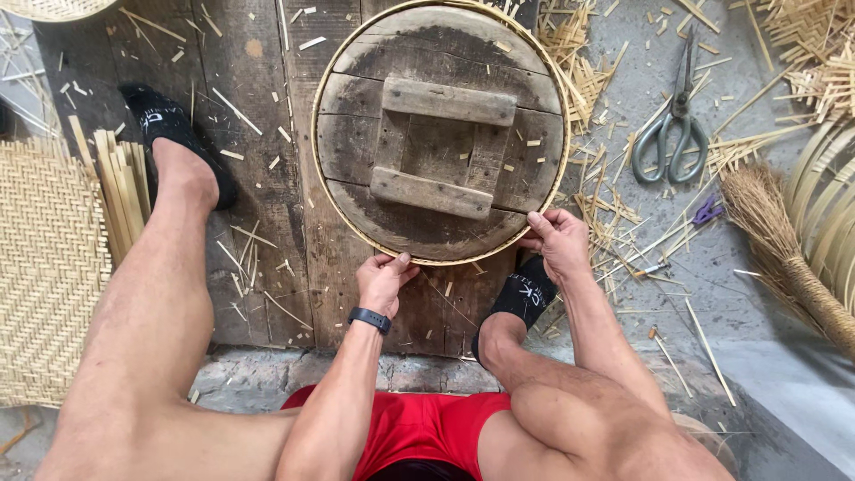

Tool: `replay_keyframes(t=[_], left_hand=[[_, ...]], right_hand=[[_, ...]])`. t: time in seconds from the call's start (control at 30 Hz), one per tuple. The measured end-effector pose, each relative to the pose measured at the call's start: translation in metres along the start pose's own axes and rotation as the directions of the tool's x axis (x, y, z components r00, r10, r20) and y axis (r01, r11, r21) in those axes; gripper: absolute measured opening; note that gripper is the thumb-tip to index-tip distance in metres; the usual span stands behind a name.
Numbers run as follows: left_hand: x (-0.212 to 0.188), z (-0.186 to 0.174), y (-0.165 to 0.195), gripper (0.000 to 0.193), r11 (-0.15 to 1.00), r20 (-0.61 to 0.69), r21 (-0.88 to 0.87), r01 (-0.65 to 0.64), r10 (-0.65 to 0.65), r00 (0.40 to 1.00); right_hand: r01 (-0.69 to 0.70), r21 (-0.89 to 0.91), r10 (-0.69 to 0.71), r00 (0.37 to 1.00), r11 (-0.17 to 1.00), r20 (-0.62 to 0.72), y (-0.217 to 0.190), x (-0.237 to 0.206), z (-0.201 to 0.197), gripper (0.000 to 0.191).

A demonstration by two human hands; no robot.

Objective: The person weaves a bamboo basket by hand, using a wooden mold to shape the rim. They trim excess bamboo strips with shears and tuck the ends into the weave to finish the edge.

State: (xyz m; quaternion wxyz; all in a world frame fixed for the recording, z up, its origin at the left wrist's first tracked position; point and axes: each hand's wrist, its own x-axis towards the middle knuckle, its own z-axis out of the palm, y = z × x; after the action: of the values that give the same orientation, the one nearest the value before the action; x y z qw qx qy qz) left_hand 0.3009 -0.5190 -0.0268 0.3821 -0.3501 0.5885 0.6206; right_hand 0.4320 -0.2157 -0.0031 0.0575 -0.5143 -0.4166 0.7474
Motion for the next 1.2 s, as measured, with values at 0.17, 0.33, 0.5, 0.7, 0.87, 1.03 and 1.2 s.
replay_keyframes(t=[0.17, 0.33, 0.5, 0.7, 0.87, 1.03, 1.2], left_hand=[[0.002, -0.003, 0.004, 0.026, 0.999, -0.007, 0.033, -0.003, 0.003, 1.0], [0.005, -0.001, 0.023, 0.044, 0.97, -0.099, -0.063, -0.236, 0.229, 0.968], [-0.01, 0.015, 0.042, 0.058, 0.941, -0.102, -0.338, 0.011, -0.049, 0.994], [-0.018, 0.035, 0.034, 0.064, 0.92, -0.161, -0.388, -0.057, -0.007, 0.987], [-0.005, 0.007, -0.011, 0.058, 0.892, -0.15, -0.424, -0.154, 0.099, 0.984], [0.0, -0.009, -0.036, 0.053, 0.891, 0.034, -0.436, -0.127, 0.158, 0.987], [-0.017, 0.024, 0.026, 0.034, 0.958, -0.264, -0.082, -0.274, 0.244, 0.933]], right_hand=[[-0.004, -0.076, 0.002, 0.999, 0.997, -0.033, -0.026, -0.014, 0.024, 0.018], [0.409, -0.835, -0.725, 0.689, 0.369, 0.018, -0.083, -0.059, 0.076, 0.064], [0.844, -0.53, -0.483, 0.434, -0.077, 0.76, -0.117, -0.054, 0.16, 0.078], [0.732, -0.677, -0.229, 0.648, -0.077, 0.726, -0.122, -0.042, 0.183, 0.056], [0.777, -0.63, -0.311, 0.595, -0.017, 0.741, -0.151, -0.067, 0.17, 0.065], [0.84, -0.507, -0.551, 0.519, 0.191, 0.653, -0.203, -0.113, 0.133, 0.063], [0.844, -0.438, -0.71, 0.512, 0.31, 0.483, -0.262, -0.133, 0.058, 0.056]])
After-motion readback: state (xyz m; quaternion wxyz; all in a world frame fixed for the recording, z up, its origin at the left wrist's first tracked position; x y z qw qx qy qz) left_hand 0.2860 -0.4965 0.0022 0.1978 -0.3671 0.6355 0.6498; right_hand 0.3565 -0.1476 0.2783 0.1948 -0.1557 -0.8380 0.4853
